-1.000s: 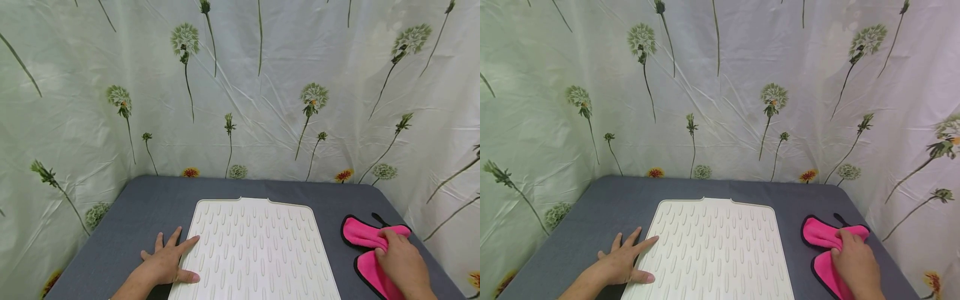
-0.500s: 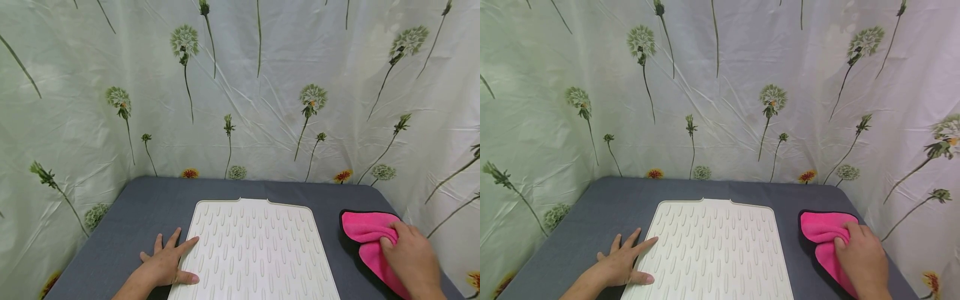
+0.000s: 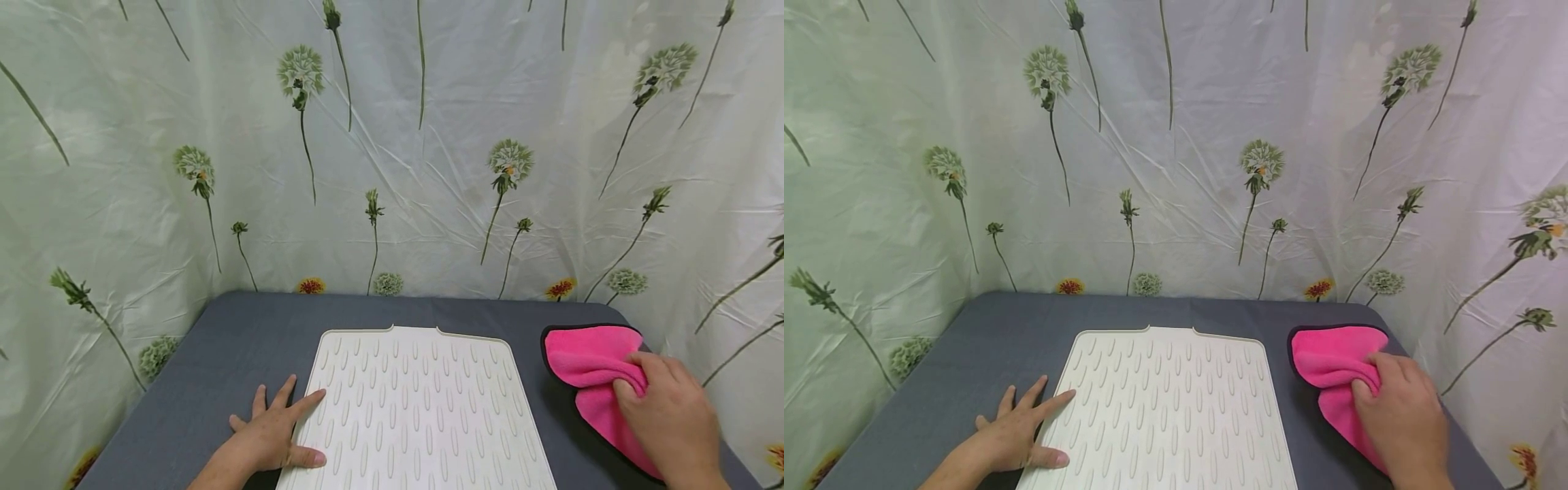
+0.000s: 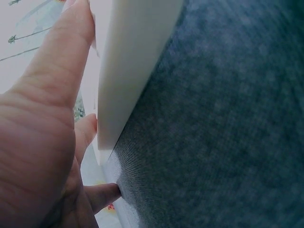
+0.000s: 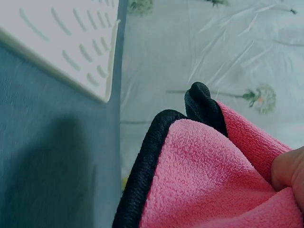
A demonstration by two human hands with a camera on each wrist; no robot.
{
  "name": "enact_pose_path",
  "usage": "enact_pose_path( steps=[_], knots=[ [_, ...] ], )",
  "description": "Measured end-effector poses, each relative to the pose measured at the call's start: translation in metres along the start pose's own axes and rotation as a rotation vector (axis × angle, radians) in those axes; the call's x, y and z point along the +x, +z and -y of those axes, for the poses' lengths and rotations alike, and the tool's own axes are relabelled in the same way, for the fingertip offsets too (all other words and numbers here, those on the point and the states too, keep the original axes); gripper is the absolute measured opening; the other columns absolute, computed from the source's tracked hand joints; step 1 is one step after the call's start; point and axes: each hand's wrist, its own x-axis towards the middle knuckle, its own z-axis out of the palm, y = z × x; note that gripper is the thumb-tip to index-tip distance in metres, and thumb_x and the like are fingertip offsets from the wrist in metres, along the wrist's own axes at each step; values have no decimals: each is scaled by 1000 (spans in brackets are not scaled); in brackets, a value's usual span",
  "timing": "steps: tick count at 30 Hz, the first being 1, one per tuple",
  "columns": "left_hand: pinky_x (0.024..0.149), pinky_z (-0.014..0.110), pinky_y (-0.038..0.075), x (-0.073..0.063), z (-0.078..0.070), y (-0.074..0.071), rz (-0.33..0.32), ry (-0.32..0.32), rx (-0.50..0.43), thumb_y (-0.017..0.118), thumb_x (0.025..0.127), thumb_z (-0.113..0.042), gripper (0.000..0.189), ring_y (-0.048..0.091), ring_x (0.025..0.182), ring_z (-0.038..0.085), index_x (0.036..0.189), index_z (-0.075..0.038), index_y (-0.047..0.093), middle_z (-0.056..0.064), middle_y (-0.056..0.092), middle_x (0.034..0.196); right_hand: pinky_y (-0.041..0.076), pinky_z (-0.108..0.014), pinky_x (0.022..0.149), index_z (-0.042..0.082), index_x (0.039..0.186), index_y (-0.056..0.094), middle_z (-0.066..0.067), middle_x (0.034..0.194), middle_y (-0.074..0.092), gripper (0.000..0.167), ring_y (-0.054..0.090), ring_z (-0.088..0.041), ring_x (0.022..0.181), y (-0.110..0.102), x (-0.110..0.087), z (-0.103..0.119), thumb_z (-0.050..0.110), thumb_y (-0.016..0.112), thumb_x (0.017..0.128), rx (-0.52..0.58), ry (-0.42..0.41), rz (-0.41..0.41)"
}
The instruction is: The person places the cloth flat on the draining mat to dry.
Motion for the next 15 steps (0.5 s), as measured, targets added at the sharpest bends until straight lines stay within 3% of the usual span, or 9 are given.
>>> enact_pose_path(
  steps=[5,6,9,15],
  knots=[
    [86,98,9,0,1,1,-3,-4,5,79,62,-72,110,0,140,77,157,-34,38,27,14,168,46,-61,82,-4,108,67,-28,107,64,37,57,-43,97,2,1,17,4,72,72,23,-47,-4],
    [86,98,9,0,1,1,-4,-5,5,79,62,-72,110,1,140,77,157,-34,38,26,14,168,50,-56,90,-3,109,66,-27,109,63,38,57,-43,99,3,0,20,4,72,72,29,-45,2],
    [86,98,9,0,2,2,-6,-7,9,79,61,-72,110,1,140,77,156,-35,38,26,15,168,47,-52,93,-3,109,66,-26,109,64,37,57,-42,100,6,0,28,3,72,73,51,-65,1],
    [88,97,8,3,2,3,-6,-32,-1,79,58,-74,112,1,142,75,156,-37,39,23,15,169,44,-55,85,0,107,67,-22,106,65,36,58,-40,97,12,-1,42,2,73,71,80,-113,-8]
  ],
)
